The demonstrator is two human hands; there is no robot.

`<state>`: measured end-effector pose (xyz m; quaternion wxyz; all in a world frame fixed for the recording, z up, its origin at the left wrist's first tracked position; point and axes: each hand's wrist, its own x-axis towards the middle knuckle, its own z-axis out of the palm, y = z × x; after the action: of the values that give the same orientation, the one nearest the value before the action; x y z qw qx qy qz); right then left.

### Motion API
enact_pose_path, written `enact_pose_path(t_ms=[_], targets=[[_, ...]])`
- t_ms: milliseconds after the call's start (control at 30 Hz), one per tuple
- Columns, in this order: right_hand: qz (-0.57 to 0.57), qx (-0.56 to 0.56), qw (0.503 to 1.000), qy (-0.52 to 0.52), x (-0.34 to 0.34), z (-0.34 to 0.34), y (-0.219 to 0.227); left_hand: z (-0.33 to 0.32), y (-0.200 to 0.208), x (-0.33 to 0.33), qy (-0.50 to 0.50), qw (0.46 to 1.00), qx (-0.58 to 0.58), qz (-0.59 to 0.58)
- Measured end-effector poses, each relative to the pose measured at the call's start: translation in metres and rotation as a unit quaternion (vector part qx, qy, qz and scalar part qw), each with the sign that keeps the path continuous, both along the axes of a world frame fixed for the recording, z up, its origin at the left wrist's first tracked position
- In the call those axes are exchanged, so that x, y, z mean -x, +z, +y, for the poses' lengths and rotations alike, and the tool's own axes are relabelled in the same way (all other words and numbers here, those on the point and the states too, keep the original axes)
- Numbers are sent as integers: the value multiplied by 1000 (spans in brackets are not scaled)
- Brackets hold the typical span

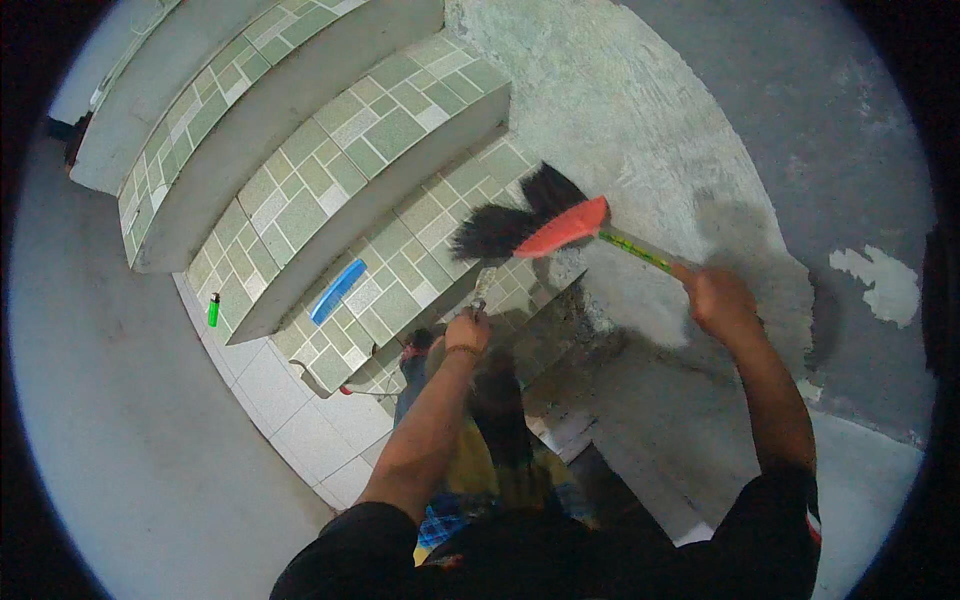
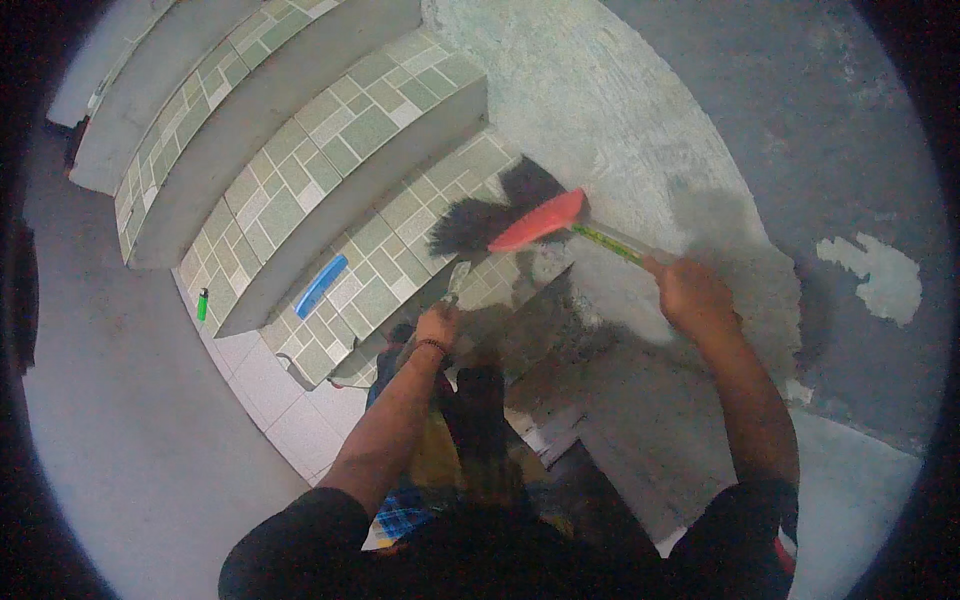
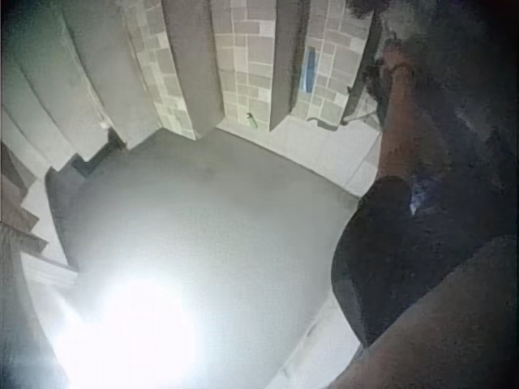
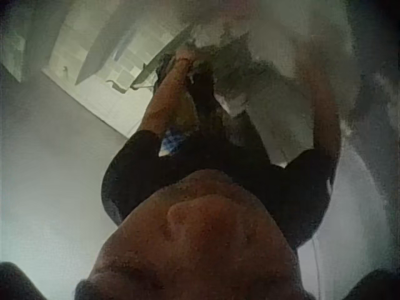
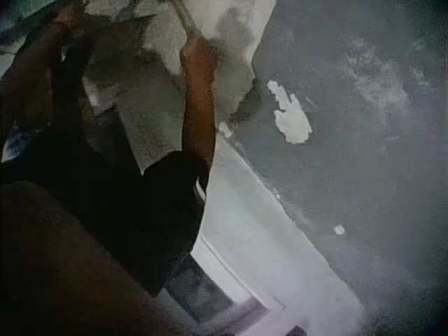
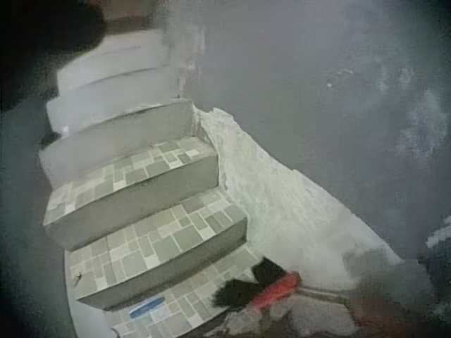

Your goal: The person scrapes and peels wallpaper from a tiled stair wall using a scraper and a brush. They remove loose wallpaper pieces by hand and continue scraping along the stair risers.

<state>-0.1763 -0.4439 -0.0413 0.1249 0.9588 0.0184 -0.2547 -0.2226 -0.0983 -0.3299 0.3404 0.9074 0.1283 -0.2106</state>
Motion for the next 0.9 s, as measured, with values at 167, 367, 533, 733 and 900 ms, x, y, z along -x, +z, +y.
enact_pose_path(t_ms=[167, 367, 533, 733, 900], targets=[[-27, 41, 999, 1, 48, -4, 67, 6, 2, -4, 23, 999, -14, 43], [-72, -104, 991, 52, -6, 52, 8, -4, -4, 0, -1, 998, -8, 58], [-38, 5, 999, 23, 18, 27, 37, 7, 2, 3, 21, 998, -18, 62], [-104, -78, 991, 44, -23, 68, 6, 4, -2, -10, 35, 998, -32, 41], [-81, -72, 994, -24, -28, 71, -34, -1, -3, -3, -2, 999, -29, 42]])
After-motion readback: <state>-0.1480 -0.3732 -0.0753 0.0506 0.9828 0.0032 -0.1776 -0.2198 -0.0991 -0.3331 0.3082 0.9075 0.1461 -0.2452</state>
